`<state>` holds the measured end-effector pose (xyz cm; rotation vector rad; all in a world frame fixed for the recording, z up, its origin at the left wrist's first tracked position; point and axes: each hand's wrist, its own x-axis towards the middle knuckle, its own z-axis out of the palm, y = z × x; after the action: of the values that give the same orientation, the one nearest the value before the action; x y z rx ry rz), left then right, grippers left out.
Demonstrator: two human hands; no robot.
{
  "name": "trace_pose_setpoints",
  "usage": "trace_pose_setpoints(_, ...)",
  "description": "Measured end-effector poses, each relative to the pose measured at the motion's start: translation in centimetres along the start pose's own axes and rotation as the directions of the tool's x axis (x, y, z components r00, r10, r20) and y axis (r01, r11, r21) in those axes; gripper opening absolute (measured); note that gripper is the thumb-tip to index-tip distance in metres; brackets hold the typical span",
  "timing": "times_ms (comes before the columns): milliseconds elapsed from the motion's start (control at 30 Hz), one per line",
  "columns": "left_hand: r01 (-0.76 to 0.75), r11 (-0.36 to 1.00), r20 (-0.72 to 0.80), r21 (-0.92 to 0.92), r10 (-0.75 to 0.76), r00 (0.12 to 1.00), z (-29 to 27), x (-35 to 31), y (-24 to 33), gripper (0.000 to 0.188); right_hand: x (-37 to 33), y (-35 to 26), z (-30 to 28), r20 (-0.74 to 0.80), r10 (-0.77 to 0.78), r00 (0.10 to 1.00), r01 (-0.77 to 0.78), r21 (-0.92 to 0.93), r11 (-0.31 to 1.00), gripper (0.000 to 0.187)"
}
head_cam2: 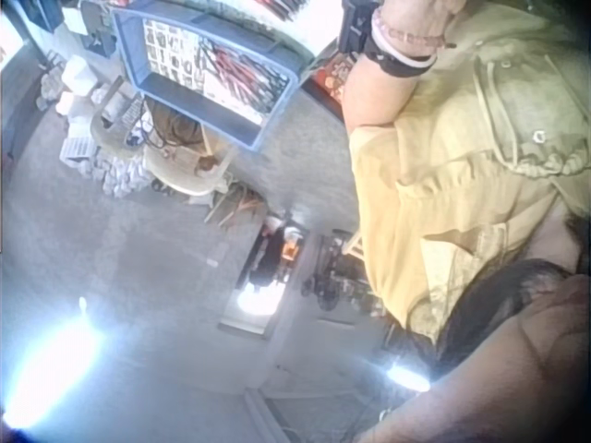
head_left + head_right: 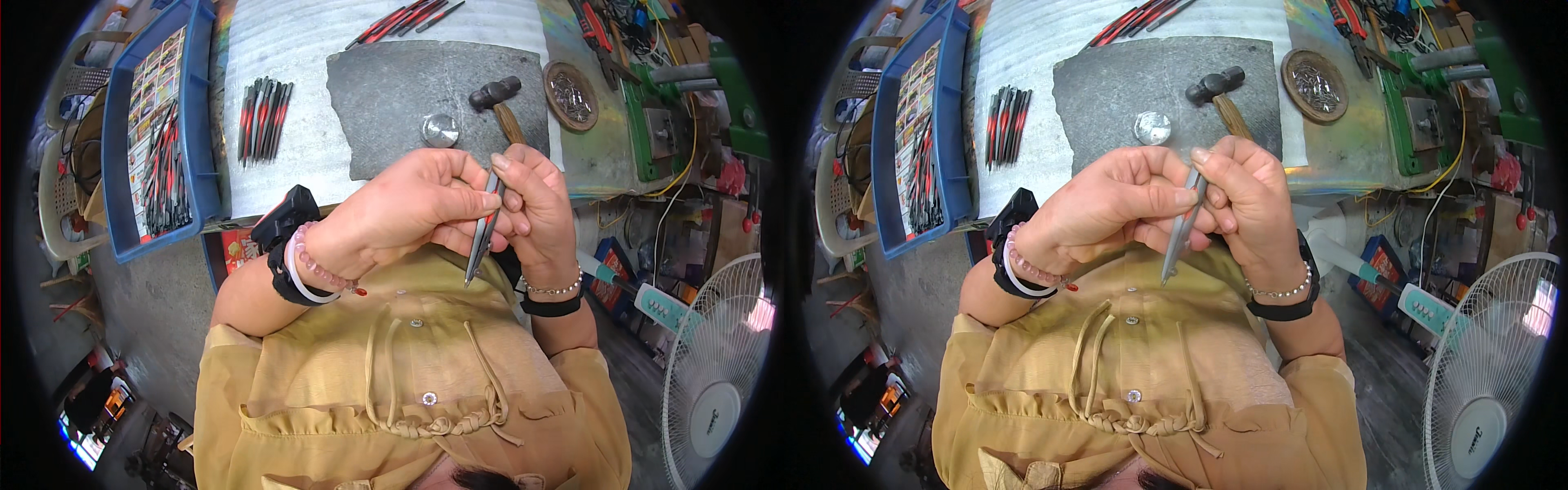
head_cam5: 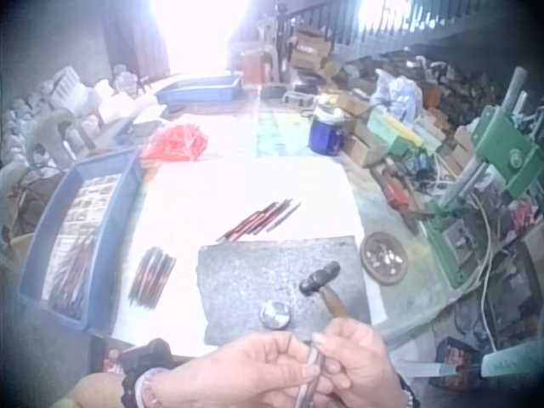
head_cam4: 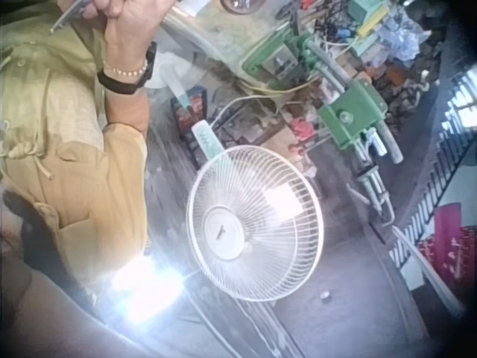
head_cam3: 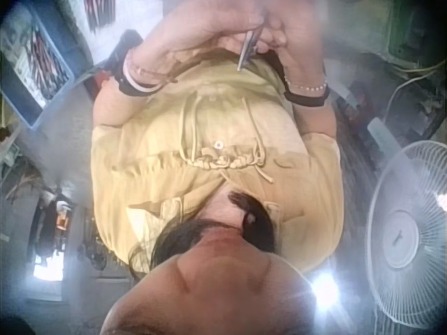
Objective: The person repeatedly picks up small metal pins with red markings, places them on a metal anvil, and strikes them with a hammer. They occasionally inspect the pins and place them into a blue bin. The person continues this repetitive process throughout the clip.
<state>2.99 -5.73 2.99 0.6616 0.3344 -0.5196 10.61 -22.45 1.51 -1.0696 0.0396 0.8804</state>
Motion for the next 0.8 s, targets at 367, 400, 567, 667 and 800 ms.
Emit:
trace_pose_setpoints(367,-0.011,0.986,0.048,-0.167,0.02,0.999,0.5,-0.4,-1.8,0.013,-1.2,-0.4,0.9,-0.057,-0.06,0.997,0.053,-0.116,0.992,0.023)
trace_pose_setpoints(400,-0.005,0.986,0.034,-0.166,0.011,0.999,0.6,-0.4,-1.9,0.012,-1.3,-0.4,0.9,-0.061,-0.057,0.996,0.05,-0.117,0.992,0.023)
trace_pose_setpoints(567,0.024,0.986,0.017,-0.164,-0.022,1.0,0.8,-0.4,-1.9,0.013,-1.2,0.0,0.6,-0.063,-0.062,0.996,0.056,-0.107,0.993,0.021)
trace_pose_setpoints(667,0.025,0.981,0.052,-0.191,-0.015,0.999,0.6,-0.2,-2.0,0.014,-1.0,0.2,0.3,-0.057,-0.069,0.996,0.063,-0.102,0.993,0.021)
trace_pose_setpoints(800,0.04,0.979,0.074,-0.2,-0.026,0.997,0.3,0.2,-2.2,0.018,-0.9,0.4,0.0,-0.065,-0.066,0.996,0.06,-0.097,0.993,0.021)
